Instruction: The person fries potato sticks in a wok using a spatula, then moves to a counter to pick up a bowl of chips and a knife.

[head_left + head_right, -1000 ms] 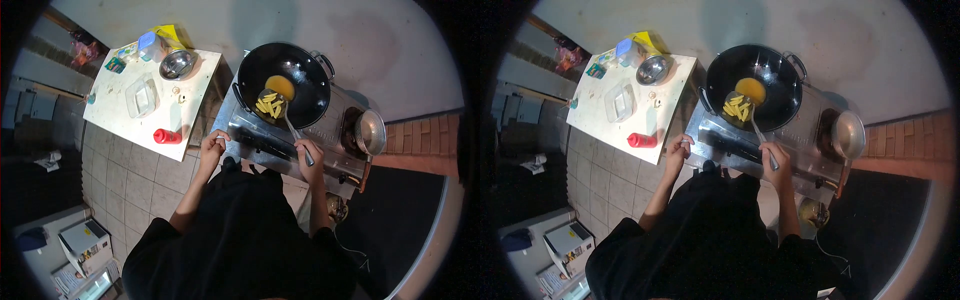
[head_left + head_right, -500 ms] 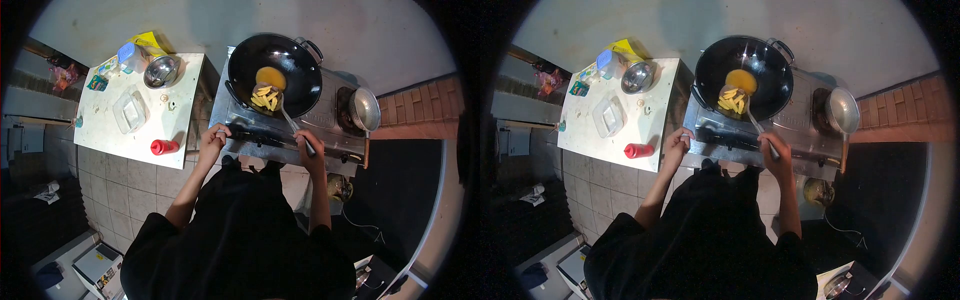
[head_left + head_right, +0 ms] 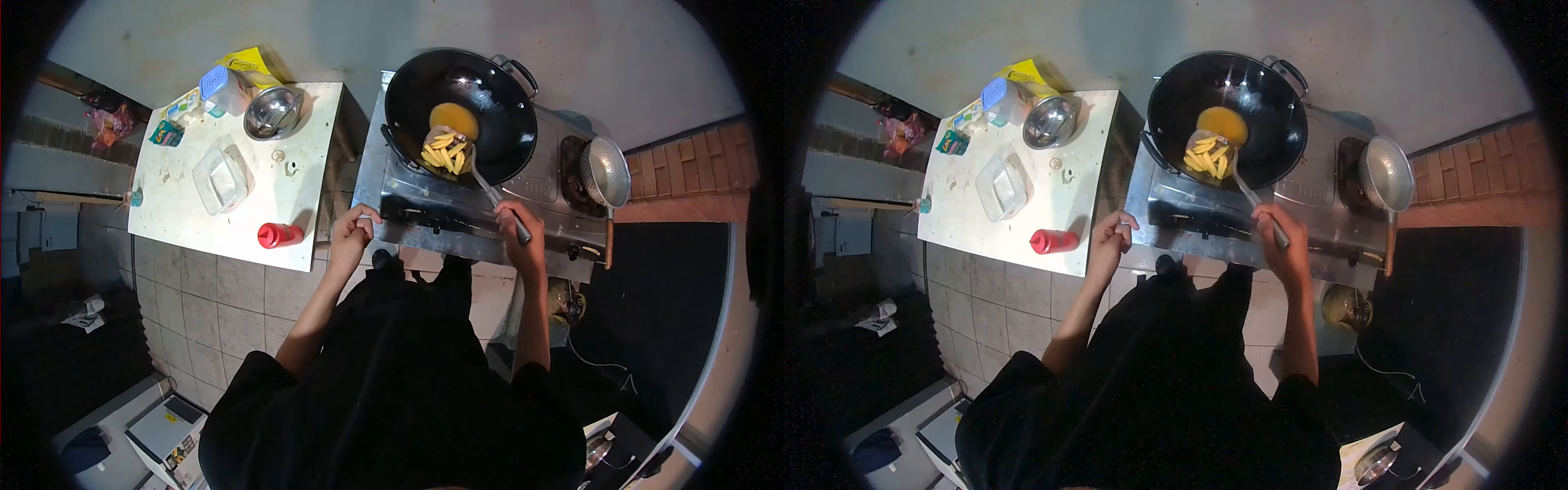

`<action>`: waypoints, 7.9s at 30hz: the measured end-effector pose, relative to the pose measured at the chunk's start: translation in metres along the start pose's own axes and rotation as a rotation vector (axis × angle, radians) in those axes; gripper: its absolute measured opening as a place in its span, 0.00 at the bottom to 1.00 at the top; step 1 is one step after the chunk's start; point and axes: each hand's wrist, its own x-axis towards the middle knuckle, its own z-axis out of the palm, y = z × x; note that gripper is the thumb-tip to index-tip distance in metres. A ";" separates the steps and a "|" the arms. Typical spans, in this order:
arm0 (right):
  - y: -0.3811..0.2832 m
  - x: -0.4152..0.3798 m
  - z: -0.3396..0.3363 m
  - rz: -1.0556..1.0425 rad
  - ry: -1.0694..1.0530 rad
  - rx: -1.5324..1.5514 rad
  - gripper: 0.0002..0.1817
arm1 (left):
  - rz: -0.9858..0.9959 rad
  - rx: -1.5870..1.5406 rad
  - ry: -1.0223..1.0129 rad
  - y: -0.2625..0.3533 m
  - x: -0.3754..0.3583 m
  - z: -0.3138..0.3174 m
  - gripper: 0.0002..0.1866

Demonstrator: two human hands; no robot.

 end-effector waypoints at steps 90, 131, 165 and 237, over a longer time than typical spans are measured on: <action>0.022 0.012 -0.001 -0.008 -0.051 0.084 0.06 | 0.060 -0.017 0.095 0.005 -0.004 -0.008 0.20; 0.043 0.083 -0.106 -0.114 -0.469 0.043 0.04 | -0.003 -0.174 0.529 -0.003 0.052 0.091 0.14; 0.044 0.096 -0.112 -0.004 -0.533 0.084 0.03 | -0.042 -0.171 0.587 0.001 0.054 0.091 0.15; 0.038 0.089 -0.147 -0.291 -0.593 -0.118 0.10 | -0.039 -0.232 0.512 -0.016 0.049 0.067 0.13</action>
